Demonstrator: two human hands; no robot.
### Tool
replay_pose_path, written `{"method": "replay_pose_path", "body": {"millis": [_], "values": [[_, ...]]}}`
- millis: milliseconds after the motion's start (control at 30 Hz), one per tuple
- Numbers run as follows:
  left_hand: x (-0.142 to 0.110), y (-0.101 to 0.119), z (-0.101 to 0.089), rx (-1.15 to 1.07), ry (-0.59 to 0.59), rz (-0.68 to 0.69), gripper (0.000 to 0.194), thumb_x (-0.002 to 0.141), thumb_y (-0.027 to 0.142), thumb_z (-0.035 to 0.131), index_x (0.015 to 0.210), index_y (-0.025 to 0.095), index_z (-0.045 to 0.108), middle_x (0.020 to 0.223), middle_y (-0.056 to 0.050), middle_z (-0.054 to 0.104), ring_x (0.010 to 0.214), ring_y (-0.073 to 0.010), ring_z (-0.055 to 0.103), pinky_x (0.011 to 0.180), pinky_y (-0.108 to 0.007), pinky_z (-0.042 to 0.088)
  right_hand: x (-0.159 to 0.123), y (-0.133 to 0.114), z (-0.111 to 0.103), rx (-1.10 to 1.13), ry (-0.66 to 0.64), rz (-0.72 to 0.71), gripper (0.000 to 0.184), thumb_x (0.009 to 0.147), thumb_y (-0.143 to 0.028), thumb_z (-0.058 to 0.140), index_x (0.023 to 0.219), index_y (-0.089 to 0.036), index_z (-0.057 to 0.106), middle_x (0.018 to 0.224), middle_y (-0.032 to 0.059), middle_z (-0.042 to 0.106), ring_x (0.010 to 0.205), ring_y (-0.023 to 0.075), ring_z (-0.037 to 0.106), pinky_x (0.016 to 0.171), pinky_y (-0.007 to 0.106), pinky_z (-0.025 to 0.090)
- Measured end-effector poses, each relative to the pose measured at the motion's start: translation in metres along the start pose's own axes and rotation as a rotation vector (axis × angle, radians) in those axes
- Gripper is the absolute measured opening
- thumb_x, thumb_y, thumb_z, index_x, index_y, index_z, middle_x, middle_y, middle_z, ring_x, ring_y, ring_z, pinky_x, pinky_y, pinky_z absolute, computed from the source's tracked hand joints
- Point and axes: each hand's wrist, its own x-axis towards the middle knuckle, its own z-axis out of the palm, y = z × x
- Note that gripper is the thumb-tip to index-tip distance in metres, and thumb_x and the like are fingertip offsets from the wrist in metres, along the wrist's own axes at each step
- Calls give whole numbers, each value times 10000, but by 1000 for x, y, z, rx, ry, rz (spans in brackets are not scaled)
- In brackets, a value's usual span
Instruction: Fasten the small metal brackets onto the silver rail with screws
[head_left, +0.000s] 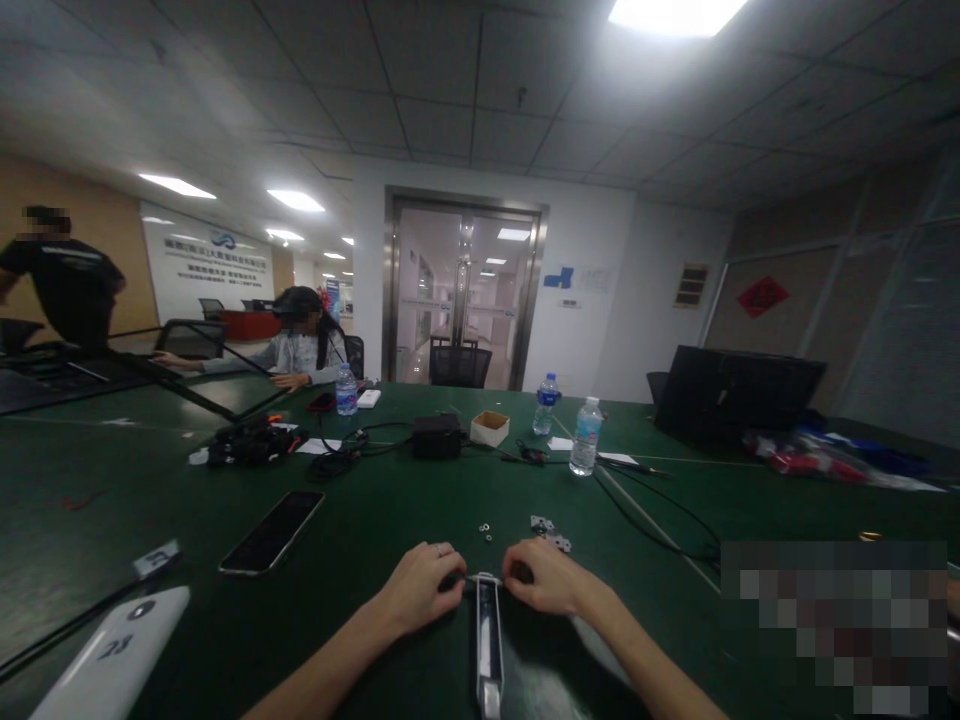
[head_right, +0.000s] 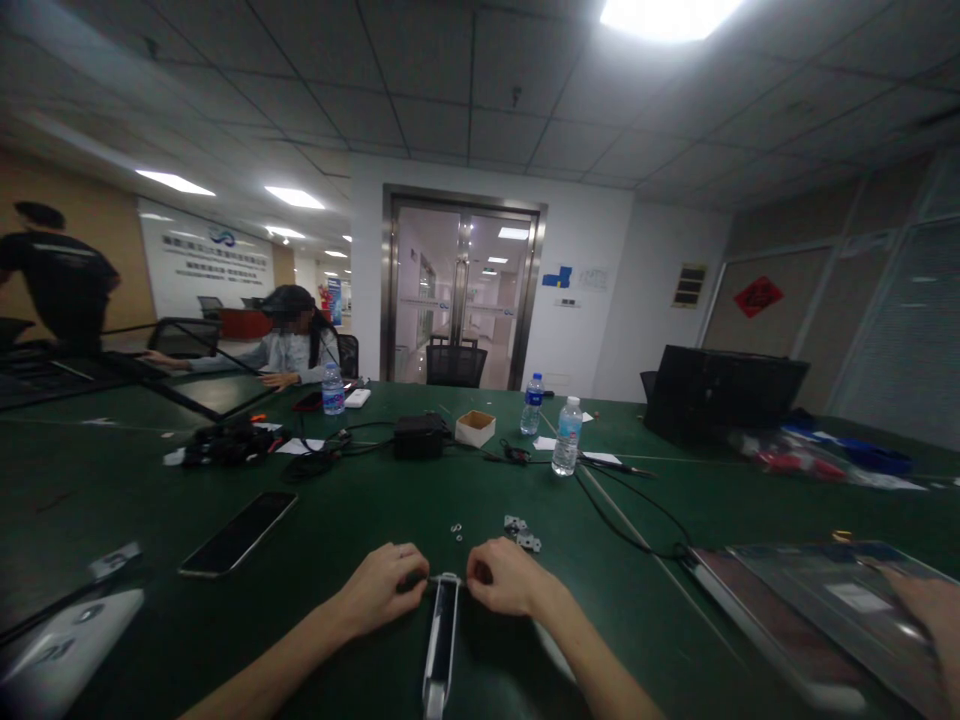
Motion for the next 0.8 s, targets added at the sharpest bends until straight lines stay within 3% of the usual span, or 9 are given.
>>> {"method": "replay_pose_path", "body": {"millis": [800], "values": [[1,0,2,-9,-24,-10,151,918,276,498,955,200,623,934,-18,638,832,-171,580,714,-265,410,1,0,4,11,-4,-10,193,823,-207,518,884,-168,697,797,37,693,690,140,599,610,208,405]]}}
